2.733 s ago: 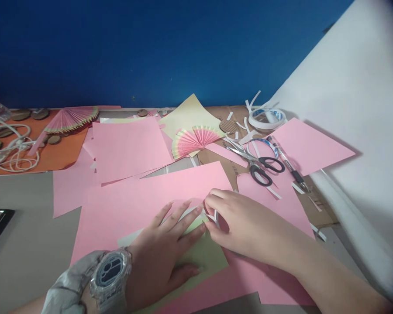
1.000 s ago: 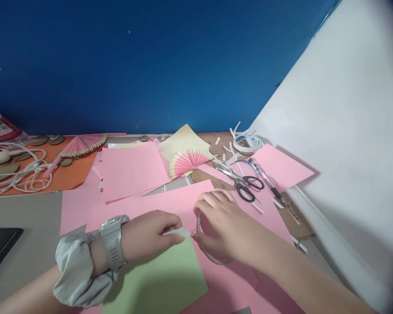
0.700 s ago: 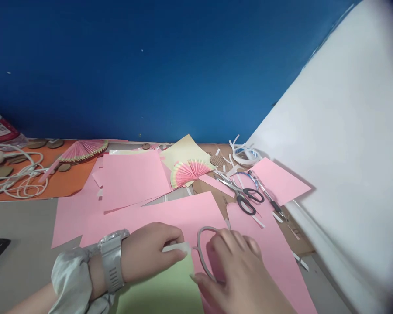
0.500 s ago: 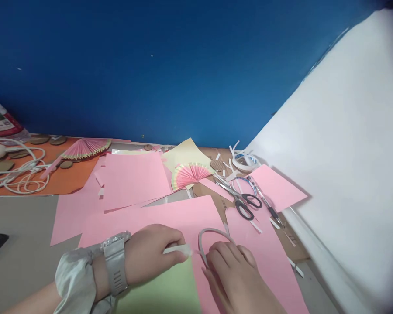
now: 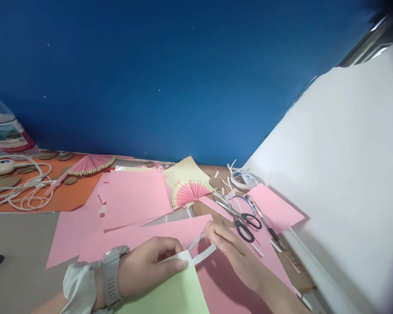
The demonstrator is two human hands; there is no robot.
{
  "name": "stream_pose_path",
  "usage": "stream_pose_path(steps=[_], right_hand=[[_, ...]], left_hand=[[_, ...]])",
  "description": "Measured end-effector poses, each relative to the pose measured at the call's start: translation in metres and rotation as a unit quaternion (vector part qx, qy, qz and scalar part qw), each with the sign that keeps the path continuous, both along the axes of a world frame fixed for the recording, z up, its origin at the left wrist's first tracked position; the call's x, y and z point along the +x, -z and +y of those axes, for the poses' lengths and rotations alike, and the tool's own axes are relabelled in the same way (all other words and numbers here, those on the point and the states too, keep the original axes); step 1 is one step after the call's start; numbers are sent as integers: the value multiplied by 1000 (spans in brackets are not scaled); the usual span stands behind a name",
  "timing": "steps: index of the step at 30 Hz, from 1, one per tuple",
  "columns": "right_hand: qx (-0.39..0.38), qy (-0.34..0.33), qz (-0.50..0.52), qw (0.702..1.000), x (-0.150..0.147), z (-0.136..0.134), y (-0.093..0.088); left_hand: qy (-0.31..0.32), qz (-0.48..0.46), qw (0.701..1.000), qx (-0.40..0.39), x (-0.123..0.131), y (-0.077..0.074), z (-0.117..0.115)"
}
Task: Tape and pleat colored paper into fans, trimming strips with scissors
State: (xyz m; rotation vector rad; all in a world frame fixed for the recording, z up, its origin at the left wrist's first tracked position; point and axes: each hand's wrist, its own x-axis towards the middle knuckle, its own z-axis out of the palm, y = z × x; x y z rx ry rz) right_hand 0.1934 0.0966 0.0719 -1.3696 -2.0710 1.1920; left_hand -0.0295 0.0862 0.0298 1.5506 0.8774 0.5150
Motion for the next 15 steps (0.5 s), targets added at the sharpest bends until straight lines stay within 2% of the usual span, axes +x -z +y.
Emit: stream_pose_path(steps=[6,11,15], right_hand=[[60,35,85,994,-2,1,26],[162,103,66,979,9,3,44],[203,136,14,970,13,5,47]], left_hand=[[-26,0,1000,-17,3,4,-2],[-41,-11,998,-43,2,8,-1],[-46,-17,997,-53,2,9,0]])
